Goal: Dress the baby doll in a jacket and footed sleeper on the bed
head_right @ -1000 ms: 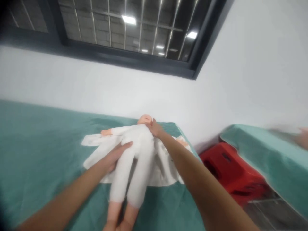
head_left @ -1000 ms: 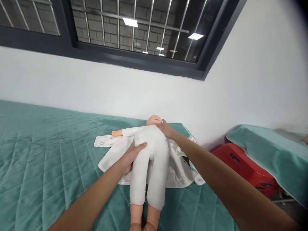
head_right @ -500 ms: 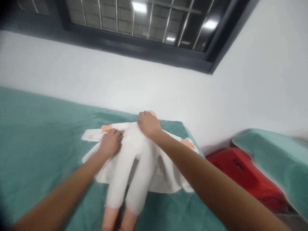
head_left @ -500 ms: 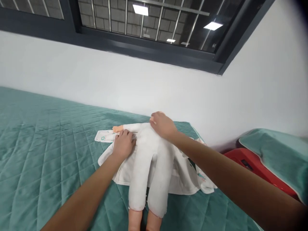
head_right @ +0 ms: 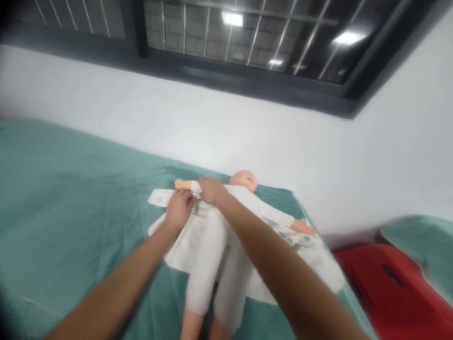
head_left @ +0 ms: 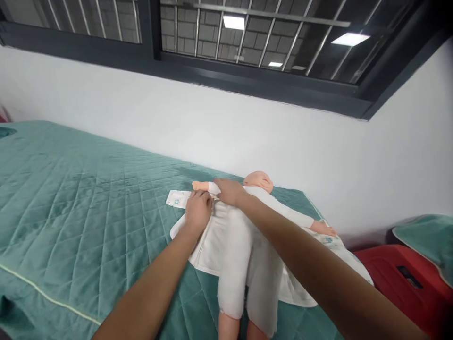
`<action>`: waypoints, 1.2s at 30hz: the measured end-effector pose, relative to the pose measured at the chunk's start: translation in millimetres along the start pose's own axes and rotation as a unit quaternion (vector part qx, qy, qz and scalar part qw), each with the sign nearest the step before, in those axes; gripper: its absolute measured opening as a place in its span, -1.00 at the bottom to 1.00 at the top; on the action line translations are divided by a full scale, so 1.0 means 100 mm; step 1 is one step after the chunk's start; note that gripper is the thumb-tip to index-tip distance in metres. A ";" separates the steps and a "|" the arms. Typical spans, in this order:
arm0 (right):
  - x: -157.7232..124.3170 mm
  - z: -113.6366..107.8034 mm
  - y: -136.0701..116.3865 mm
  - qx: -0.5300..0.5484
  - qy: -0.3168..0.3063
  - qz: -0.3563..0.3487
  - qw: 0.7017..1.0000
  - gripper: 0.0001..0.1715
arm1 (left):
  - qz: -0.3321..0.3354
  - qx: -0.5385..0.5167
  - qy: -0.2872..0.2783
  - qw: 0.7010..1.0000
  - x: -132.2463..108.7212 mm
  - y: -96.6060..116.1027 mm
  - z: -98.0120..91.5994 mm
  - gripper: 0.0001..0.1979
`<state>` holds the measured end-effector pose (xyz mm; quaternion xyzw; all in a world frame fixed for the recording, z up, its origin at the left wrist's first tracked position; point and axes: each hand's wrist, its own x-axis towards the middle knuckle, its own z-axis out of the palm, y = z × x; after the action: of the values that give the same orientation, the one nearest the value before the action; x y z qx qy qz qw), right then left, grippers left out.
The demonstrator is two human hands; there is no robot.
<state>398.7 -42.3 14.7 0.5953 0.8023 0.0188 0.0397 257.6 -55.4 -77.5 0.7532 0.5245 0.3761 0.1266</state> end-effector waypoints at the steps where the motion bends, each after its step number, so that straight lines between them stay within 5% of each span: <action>1: -0.06 -0.04 0.06 0.009 0.010 -0.005 1.000 -0.53 | -0.024 -0.033 0.014 0.999 0.01 -0.02 -0.01 -0.79; 7: -0.38 -0.07 0.18 0.114 0.007 -0.062 0.991 -0.47 | -0.126 -0.186 0.021 0.974 -0.02 -0.08 -0.09 -0.83; 25: -0.47 0.08 -0.01 -0.077 0.014 -0.008 0.997 -0.38 | -0.193 -0.276 0.078 0.939 -0.03 -0.06 -0.21 -0.79; 31: -0.46 0.12 0.00 -0.086 0.010 -0.007 0.996 -0.44 | -0.176 -0.272 0.083 0.942 -0.02 -0.05 -0.20 -0.80; 36: -0.42 0.17 -0.04 -0.086 0.007 -0.002 0.996 -0.43 | -0.073 -0.197 0.046 0.977 -0.06 0.02 -0.17 -0.77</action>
<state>408.9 -84.1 -0.5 0.5879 0.7992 0.0920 0.0852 246.0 -65.4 -67.1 0.6551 0.4985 0.4964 0.2755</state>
